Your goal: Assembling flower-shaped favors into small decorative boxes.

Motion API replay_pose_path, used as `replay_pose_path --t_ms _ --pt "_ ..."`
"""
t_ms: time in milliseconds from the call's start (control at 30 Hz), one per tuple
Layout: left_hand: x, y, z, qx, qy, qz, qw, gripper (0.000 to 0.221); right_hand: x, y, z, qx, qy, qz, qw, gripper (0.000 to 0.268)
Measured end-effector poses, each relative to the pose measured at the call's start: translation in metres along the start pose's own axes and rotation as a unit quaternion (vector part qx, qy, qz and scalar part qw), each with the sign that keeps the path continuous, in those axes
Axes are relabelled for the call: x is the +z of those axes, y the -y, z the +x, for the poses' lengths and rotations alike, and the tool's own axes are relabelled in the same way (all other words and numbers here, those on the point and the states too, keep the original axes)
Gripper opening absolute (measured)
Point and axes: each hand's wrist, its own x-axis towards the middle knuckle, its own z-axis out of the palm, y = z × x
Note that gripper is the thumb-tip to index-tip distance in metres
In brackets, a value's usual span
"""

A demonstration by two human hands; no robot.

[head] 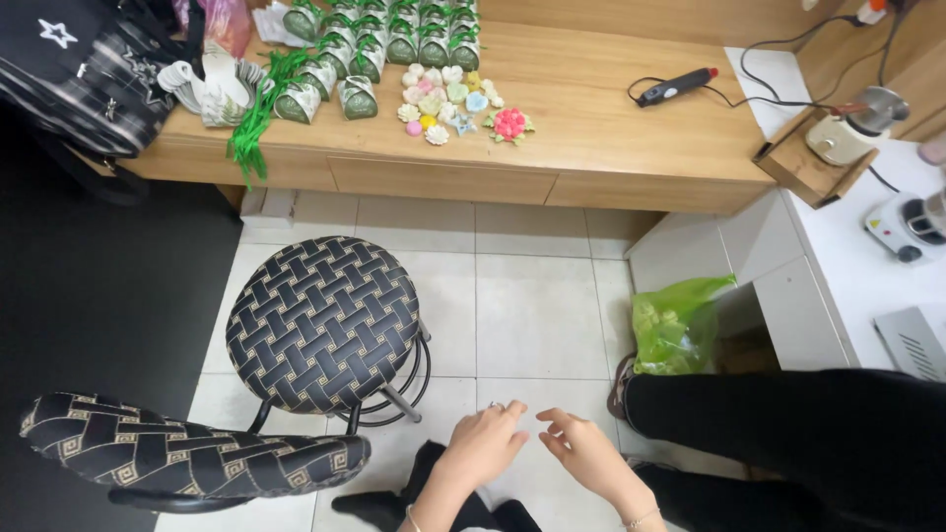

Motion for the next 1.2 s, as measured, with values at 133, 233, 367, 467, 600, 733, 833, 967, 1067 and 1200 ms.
replay_pose_path --t_ms 133,233,367,467,600,733,833,967,1067,1200 --pt "-0.037 -0.006 0.057 -0.037 -0.104 0.010 0.994 0.035 -0.034 -0.005 0.049 -0.029 -0.017 0.033 0.999 0.029" --pt "-0.080 0.002 0.104 -0.060 -0.179 0.021 0.982 0.033 -0.066 0.013 0.100 -0.062 -0.017 0.049 0.997 0.027" --pt "-0.131 0.022 0.161 -0.119 -0.194 0.031 0.973 0.034 -0.106 0.026 0.172 -0.110 -0.013 0.051 0.993 0.026" --pt "-0.172 0.040 0.203 -0.146 -0.180 0.046 0.972 0.036 -0.143 0.047 0.227 -0.123 -0.013 0.041 0.991 0.027" --pt "-0.215 0.056 0.240 -0.154 -0.167 0.015 0.974 0.038 -0.174 0.071 0.291 -0.112 -0.002 -0.003 0.994 0.026" --pt "-0.246 0.081 0.262 -0.201 -0.161 -0.011 0.966 0.039 -0.188 0.083 0.357 -0.151 0.033 0.006 0.988 0.029" --pt "-0.259 0.107 0.275 -0.236 -0.172 -0.026 0.956 0.040 -0.194 0.096 0.404 -0.188 0.046 0.000 0.981 0.028" --pt "-0.270 0.139 0.310 -0.267 -0.184 -0.040 0.945 0.040 -0.207 0.110 0.466 -0.165 0.102 -0.005 0.981 0.025" --pt "-0.292 0.144 0.338 -0.291 -0.144 -0.040 0.945 0.038 -0.211 0.102 0.515 -0.279 0.072 0.004 0.957 0.030" --pt "-0.336 0.162 0.382 -0.278 -0.185 -0.062 0.941 0.041 -0.233 0.137 0.574 -0.250 0.122 -0.025 0.960 0.026"
